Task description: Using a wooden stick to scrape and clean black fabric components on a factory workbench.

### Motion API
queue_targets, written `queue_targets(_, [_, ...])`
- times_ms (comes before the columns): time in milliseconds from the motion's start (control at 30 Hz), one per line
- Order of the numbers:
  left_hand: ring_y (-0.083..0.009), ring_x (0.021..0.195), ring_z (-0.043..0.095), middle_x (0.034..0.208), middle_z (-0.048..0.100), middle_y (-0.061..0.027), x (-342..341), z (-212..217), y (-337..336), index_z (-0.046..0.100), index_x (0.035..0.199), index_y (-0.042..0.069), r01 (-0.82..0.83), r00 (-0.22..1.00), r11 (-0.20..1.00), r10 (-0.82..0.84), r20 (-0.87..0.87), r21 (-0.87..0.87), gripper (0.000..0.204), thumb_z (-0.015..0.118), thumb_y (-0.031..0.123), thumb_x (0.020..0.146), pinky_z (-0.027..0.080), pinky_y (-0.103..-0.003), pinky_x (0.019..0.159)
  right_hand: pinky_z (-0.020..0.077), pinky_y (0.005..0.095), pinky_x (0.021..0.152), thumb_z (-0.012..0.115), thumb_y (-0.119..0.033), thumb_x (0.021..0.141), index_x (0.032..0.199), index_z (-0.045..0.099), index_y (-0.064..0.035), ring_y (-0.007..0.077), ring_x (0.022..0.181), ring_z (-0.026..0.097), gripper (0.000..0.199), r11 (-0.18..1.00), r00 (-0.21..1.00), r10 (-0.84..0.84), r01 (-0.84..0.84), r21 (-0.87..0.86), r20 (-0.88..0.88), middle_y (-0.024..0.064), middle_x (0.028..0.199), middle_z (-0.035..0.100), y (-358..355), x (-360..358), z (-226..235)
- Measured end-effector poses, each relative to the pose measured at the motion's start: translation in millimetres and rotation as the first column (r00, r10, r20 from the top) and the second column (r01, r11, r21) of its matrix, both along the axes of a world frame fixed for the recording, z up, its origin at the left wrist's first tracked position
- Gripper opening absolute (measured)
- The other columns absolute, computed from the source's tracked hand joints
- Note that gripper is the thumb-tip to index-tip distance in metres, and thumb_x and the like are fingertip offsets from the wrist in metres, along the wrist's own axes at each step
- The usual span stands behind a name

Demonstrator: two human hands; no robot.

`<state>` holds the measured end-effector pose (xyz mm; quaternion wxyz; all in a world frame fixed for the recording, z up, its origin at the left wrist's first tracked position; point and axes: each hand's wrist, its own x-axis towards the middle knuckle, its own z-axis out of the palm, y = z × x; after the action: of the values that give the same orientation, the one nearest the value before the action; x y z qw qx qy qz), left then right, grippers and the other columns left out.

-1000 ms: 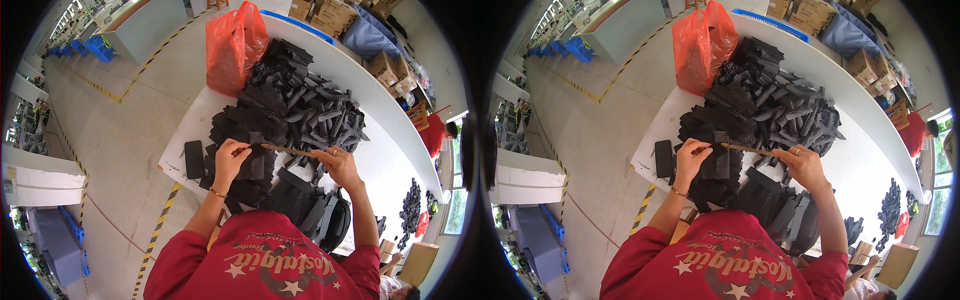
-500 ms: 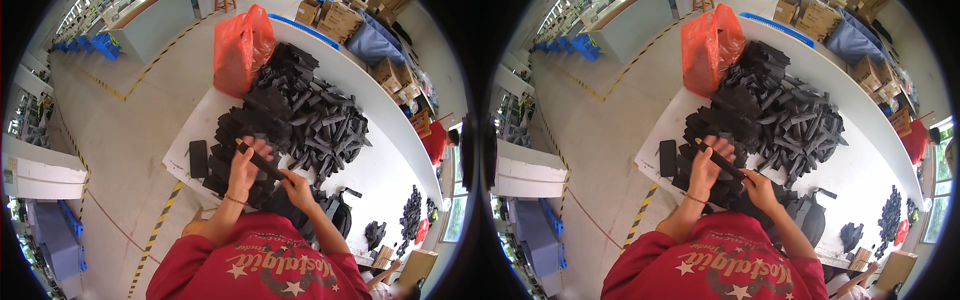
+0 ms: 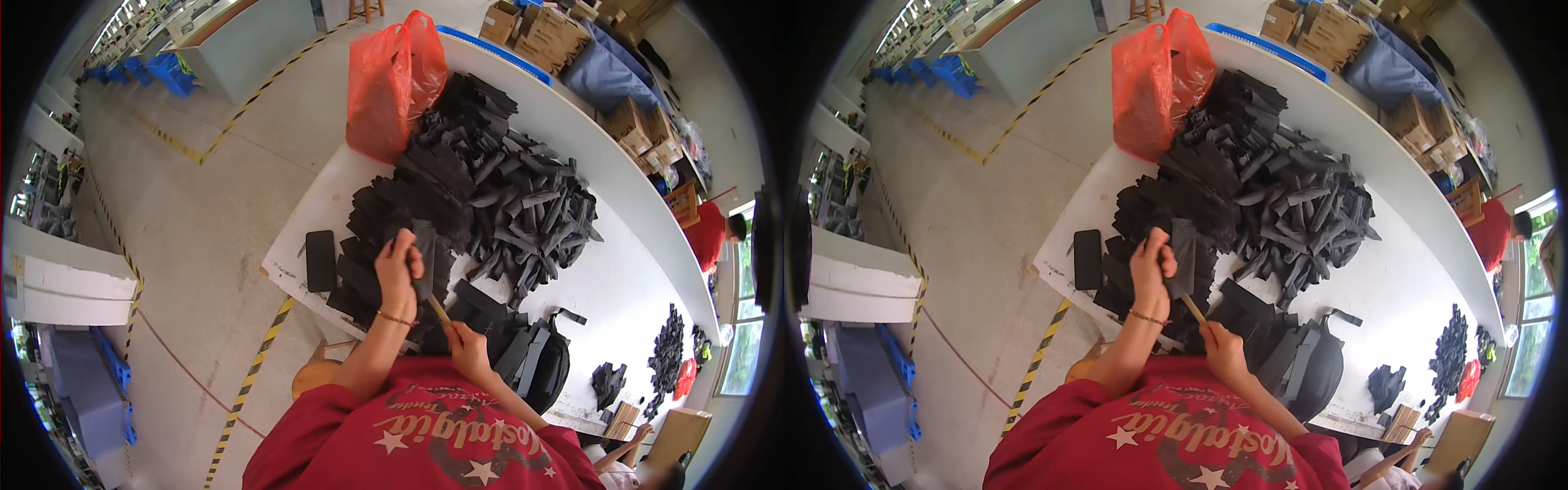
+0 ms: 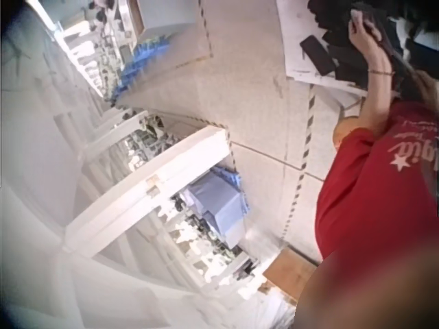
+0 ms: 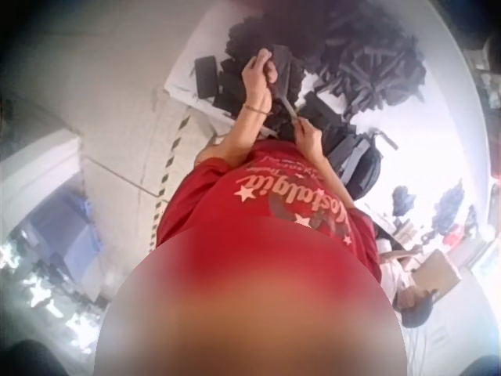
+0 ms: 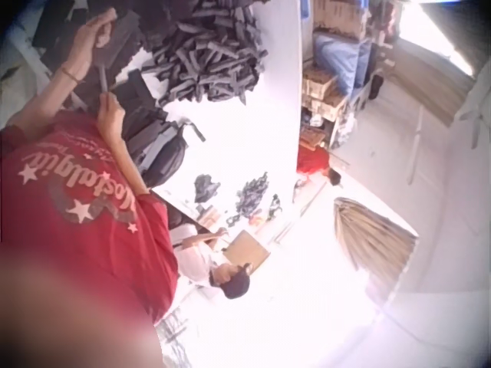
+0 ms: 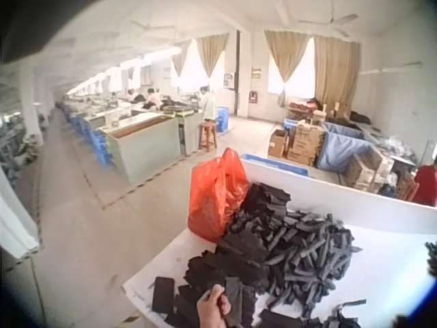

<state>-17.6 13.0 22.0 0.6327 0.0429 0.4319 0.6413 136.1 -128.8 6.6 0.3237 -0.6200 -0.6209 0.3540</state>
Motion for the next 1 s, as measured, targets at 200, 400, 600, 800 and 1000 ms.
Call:
queue_targets(200, [-0.005, 0.038, 0.033, 0.052, 0.044, 0.0033, -17.3, 4.6, 18.6, 0.059, 0.085, 0.005, -0.012, 0.998, 0.995, 0.006, 0.065, 0.101, 0.03, 0.062, 0.034, 0.092, 0.022, -0.021, 0.036, 0.043, 0.0323, 0.048, 0.065, -0.015, 0.087, 0.084, 0.062, -0.0008, 0.02, 0.049, 0.054, 0.015, 0.979, 0.998, 0.058, -0.055, -0.195, 0.013, 0.012, 0.057, 0.055, -42.7, 48.7, 42.7])
queue_targets(400, [-0.0057, 0.04, 0.033, 0.054, 0.045, 0.0027, 29.6, 0.8, 12.3, 0.056, 0.085, 0.008, -0.048, 0.956, 0.999, 0.042, 0.289, 0.012, 0.028, 0.057, 0.034, 0.095, 0.024, -0.021, 0.038, 0.0421, 0.0284, 0.047, 0.073, -0.01, 0.08, 0.08, 0.061, -0.0026, 0.0169, 0.048, 0.054, 0.014, 0.986, 0.988, -0.142, 0.137, 0.1, 0.052, 0.0085, 0.06, 0.056, 0.9, 23.4, 50.5])
queue_targets(600, [-0.0066, 0.044, 0.038, 0.059, 0.047, 0.0012, 39.3, 7.2, -5.9, 0.054, 0.082, 0.008, 0.084, 0.976, 0.995, -0.072, 0.208, -0.052, 0.026, 0.054, 0.029, 0.097, 0.027, -0.023, 0.041, 0.0372, 0.0237, 0.053, 0.064, -0.002, 0.086, 0.09, 0.062, -0.0015, 0.0087, 0.057, 0.045, 0.005, 0.95, 0.986, -0.119, 0.148, 0.274, -0.117, 0.0022, 0.067, 0.051, 68.1, 11.8, 46.5])
queue_targets(800, [-0.0083, 0.046, 0.042, 0.061, 0.05, 0.0002, 37.6, -36.7, -13.9, 0.055, 0.081, 0.007, -0.032, 0.957, 0.988, 0.074, 0.281, -0.15, 0.027, 0.057, 0.03, 0.095, 0.033, -0.022, 0.042, 0.0424, 0.0261, 0.058, 0.068, -0.001, 0.082, 0.092, 0.064, -0.0011, 0.0164, 0.064, 0.055, 0.012, 0.906, 0.989, 0.134, -0.1, 0.412, -0.056, 0.0072, 0.081, 0.058, 49.0, 0.7, 58.5])
queue_targets(1000, [-0.0122, 0.058, 0.056, 0.076, 0.062, -0.0051, 37.2, -13.2, -15.1, 0.059, 0.102, 0.002, 0.359, 0.834, 0.904, -0.199, -0.515, 0.232, 0.029, 0.063, 0.029, 0.091, 0.048, -0.028, 0.057, 0.0429, 0.0277, 0.062, 0.065, -0.002, 0.084, 0.083, 0.063, 0.0015, 0.0187, 0.07, 0.056, 0.005, 0.983, 0.979, -0.062, 0.093, 0.156, -0.195, 0.008, 0.079, 0.056, 64.9, 28.0, 52.2])
